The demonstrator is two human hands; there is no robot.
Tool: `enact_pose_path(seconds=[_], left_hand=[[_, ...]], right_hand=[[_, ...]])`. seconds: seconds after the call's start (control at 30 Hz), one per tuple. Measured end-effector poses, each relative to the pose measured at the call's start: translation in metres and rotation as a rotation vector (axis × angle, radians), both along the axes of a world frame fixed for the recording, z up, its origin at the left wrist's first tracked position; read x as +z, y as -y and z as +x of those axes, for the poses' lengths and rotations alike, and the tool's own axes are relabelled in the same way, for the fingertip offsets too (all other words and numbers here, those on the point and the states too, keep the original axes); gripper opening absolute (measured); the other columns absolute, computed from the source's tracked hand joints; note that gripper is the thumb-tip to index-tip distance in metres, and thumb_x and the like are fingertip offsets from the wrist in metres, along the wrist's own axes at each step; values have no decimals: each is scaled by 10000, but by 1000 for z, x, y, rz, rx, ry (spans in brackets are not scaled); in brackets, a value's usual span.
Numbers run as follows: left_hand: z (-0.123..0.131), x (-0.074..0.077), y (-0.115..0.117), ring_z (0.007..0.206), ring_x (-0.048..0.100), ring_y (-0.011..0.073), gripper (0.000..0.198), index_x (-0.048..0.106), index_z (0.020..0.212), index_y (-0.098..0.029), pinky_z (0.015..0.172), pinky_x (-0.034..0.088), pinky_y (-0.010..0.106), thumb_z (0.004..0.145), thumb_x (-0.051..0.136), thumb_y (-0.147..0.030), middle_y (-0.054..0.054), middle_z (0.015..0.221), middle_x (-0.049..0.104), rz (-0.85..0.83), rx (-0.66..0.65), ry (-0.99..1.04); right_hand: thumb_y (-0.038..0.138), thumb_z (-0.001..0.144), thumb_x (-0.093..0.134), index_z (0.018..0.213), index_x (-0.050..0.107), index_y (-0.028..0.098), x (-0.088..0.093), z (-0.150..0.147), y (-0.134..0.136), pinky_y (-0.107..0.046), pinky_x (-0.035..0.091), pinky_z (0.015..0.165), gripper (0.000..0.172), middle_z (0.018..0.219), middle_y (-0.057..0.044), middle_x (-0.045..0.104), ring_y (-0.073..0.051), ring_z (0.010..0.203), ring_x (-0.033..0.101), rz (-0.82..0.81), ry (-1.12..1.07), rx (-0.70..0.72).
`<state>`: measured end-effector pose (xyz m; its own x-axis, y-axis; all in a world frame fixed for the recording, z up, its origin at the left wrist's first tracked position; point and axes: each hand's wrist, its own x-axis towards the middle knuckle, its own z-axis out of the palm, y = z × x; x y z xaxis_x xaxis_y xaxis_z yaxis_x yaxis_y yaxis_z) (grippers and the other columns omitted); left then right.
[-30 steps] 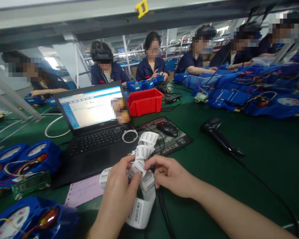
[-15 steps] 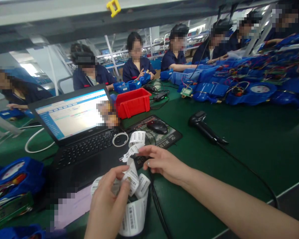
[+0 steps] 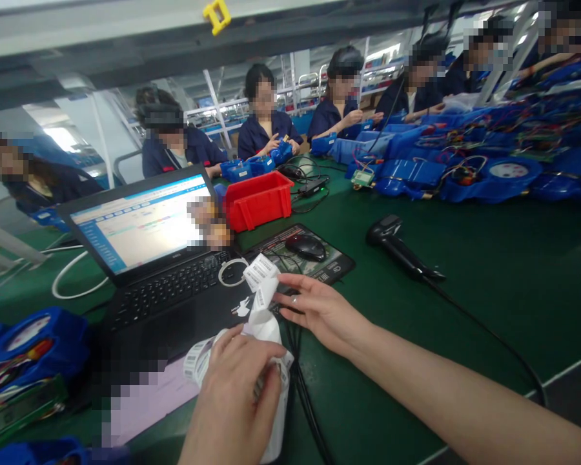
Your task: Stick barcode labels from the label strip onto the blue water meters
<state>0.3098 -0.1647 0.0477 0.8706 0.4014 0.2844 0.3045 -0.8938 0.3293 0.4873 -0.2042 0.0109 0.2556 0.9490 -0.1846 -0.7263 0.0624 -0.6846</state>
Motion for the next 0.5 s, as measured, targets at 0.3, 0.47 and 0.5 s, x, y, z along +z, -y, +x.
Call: enact_pose_path(seconds=[0.3,0.47,0.5], left_hand=[[3,1,5,789,574,166,196,521,925,-242,951,368,477,835,427,-96,-13,781,582,17,-26,30],[3,1,5,844,566,155,222,517,949,-249,1010,338,474,832,425,-84,-18,817,585,-21,-32,-13],[3,0,5,858,565,153,226,512,960,-252,1023,328,474,833,428,-85,-20,830,585,-24,-33,-22]], right_hand=[[218,523,806,995,603,204,1,-1,1,-256,435,740,514,1112,-27,572,-259,1054,557,4,31,10],[211,565,798,1028,605,207,-3,0,1,-263,437,765,502,1103,-29,587,-247,1038,569,44,34,13],[207,566,795,1039,605,207,-3,0,1,-261,437,768,510,1113,-31,585,-246,1042,567,47,34,14]])
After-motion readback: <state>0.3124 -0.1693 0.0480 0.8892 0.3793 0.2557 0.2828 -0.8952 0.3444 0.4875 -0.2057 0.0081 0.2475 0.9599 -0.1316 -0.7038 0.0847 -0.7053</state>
